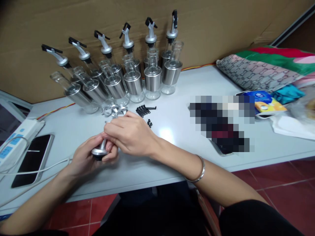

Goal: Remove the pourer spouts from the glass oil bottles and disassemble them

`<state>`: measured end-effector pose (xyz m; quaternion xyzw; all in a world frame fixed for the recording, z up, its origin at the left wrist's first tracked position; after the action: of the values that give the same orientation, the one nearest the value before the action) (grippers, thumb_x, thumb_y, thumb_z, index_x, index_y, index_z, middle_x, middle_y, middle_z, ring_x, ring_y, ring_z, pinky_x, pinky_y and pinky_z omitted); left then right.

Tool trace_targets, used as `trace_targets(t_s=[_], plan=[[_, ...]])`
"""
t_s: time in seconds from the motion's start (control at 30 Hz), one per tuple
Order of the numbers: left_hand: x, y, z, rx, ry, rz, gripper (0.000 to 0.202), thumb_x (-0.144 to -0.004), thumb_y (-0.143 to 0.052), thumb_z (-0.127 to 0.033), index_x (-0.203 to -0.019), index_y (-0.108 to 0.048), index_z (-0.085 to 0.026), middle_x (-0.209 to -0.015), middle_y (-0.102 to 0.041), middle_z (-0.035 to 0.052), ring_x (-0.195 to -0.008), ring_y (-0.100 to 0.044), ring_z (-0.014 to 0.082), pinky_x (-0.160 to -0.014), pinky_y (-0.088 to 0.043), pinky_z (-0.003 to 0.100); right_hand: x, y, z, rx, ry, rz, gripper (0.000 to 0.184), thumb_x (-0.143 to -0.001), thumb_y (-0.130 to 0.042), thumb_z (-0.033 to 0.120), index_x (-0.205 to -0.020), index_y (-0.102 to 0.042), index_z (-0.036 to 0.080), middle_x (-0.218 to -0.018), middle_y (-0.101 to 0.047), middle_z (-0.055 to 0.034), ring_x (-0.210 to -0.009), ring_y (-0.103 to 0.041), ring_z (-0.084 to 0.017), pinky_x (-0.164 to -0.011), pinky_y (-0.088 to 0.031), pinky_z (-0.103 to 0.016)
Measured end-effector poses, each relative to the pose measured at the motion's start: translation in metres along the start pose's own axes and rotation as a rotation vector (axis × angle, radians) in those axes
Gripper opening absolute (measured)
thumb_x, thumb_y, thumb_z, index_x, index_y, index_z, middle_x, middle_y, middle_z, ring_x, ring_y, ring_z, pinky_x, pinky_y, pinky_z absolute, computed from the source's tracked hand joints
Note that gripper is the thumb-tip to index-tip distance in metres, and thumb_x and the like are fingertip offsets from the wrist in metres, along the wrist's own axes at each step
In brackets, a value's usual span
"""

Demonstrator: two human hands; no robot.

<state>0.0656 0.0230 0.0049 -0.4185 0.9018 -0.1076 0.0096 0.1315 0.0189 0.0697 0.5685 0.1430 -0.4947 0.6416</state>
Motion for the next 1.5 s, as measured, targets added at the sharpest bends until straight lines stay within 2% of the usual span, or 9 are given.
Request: trace_targets(t_s=[0.23, 0.43, 0.53, 0.63, 0.77, 0.9, 1.2, 1.33, 1.5], plan=[[0.015, 0.000, -0.042, -1.158, -0.580, -0.296, 0.011, -0.093, -0.042, -0.020, -0.083, -0.047, -0.019, -0.064, -0.050, -0.0032, -0.054, -0.049, 0.0086, -0.051, -0.041, 0.019, 0.004, -0.010, -0.018, -0.173, -0.258, 0.065, 0.038, -0.097, -0.030, 0.027, -0.063, -0.044, 0.018, -0.055, -0.043, 0.0052, -0.049, -0.035, -0.008, -0.062, -0.032, -0.025], [0.019, -0.005, -0.044, -1.531, -0.714, -0.400, 0.013, -0.089, -0.046, -0.011, -0.098, -0.052, -0.018, -0.090, -0.059, 0.0044, -0.078, -0.057, 0.0146, -0.066, -0.047, 0.024, 0.014, -0.025, -0.042, -0.430, -0.644, 0.186, 0.045, -0.095, -0.034, 0.036, -0.054, -0.035, 0.018, -0.050, -0.036, 0.0054, -0.049, -0.032, -0.007, -0.054, -0.026, -0.024], [0.023, 0.000, -0.050, -1.561, -0.749, -0.485, 0.019, -0.085, -0.050, -0.008, -0.098, -0.055, -0.020, -0.093, -0.058, 0.0042, -0.082, -0.056, 0.0166, -0.071, -0.047, 0.028, 0.017, -0.028, -0.049, -0.653, -0.771, 0.176, 0.050, -0.095, -0.035, 0.044, -0.052, -0.031, 0.019, -0.047, -0.031, 0.0065, -0.045, -0.030, -0.006, -0.049, -0.024, -0.024], [0.022, 0.005, -0.049, -1.472, -0.723, -0.496, 0.019, -0.085, -0.050, -0.008, -0.098, -0.055, -0.020, -0.094, -0.056, 0.0038, -0.085, -0.055, 0.0166, -0.074, -0.047, 0.029, 0.012, -0.024, -0.050, -0.771, -0.739, 0.246, 0.042, -0.092, -0.043, 0.044, -0.061, -0.048, 0.017, -0.050, -0.043, 0.0054, -0.048, -0.039, -0.008, -0.050, -0.031, -0.023], [0.013, 0.009, -0.038, -1.402, -0.621, -0.435, 0.014, -0.088, -0.048, -0.011, -0.097, -0.054, -0.019, -0.093, -0.055, 0.0038, -0.085, -0.055, 0.0159, -0.073, -0.047, 0.029, 0.011, -0.001, -0.065, -0.301, -0.617, 0.367, 0.016, -0.087, -0.053, 0.024, -0.078, -0.061, 0.015, -0.072, -0.056, -0.0019, -0.065, -0.049, -0.012, -0.062, -0.036, -0.025], [0.010, 0.008, -0.034, -1.369, -0.588, -0.411, 0.011, -0.090, -0.047, -0.012, -0.096, -0.054, -0.018, -0.094, -0.054, 0.0042, -0.084, -0.055, 0.0153, -0.073, -0.048, 0.028, 0.035, 0.006, -0.096, 0.178, -0.660, 0.567, 0.021, -0.087, -0.046, 0.012, -0.071, -0.058, 0.015, -0.071, -0.056, -0.0061, -0.064, -0.048, -0.015, -0.062, -0.031, -0.029], [0.011, 0.006, -0.032, -1.347, -0.568, -0.376, 0.012, -0.090, -0.046, -0.011, -0.097, -0.053, -0.019, -0.095, -0.054, 0.0038, -0.085, -0.055, 0.0146, -0.073, -0.048, 0.027, 0.062, 0.000, -0.113, 0.296, -0.733, 0.751, 0.014, -0.086, -0.045, 0.014, -0.086, -0.058, 0.017, -0.070, -0.060, -0.0069, -0.060, -0.050, -0.018, -0.055, -0.029, -0.028], [0.012, 0.008, -0.033, -1.283, -0.565, -0.401, 0.014, -0.091, -0.045, -0.013, -0.103, -0.048, -0.019, -0.097, -0.052, 0.0046, -0.086, -0.054, 0.0142, -0.072, -0.048, 0.026, 0.052, 0.007, -0.107, 0.306, -0.727, 0.728, 0.013, -0.083, -0.047, 0.013, -0.085, -0.059, 0.017, -0.066, -0.058, -0.0047, -0.059, -0.050, -0.017, -0.055, -0.029, -0.027], [0.013, 0.008, -0.032, -1.262, -0.562, -0.425, 0.025, -0.085, -0.043, -0.009, -0.109, -0.041, -0.016, -0.107, -0.044, 0.0100, -0.097, -0.050, 0.0179, -0.077, -0.048, 0.031, 0.023, 0.009, -0.075, 0.100, -0.577, 0.516, 0.009, -0.084, -0.049, 0.015, -0.086, -0.059, 0.015, -0.066, -0.056, -0.0009, -0.057, -0.048, -0.012, -0.057, -0.031, -0.025]])
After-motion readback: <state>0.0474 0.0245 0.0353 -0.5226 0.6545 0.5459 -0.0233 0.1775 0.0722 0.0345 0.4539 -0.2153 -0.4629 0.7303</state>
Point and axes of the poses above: each hand's wrist, its own x-axis away from the middle knuckle, its own y-axis out of the back of the hand, z = x × y, the point moved 9 cm from there along -x, towards the middle knuckle
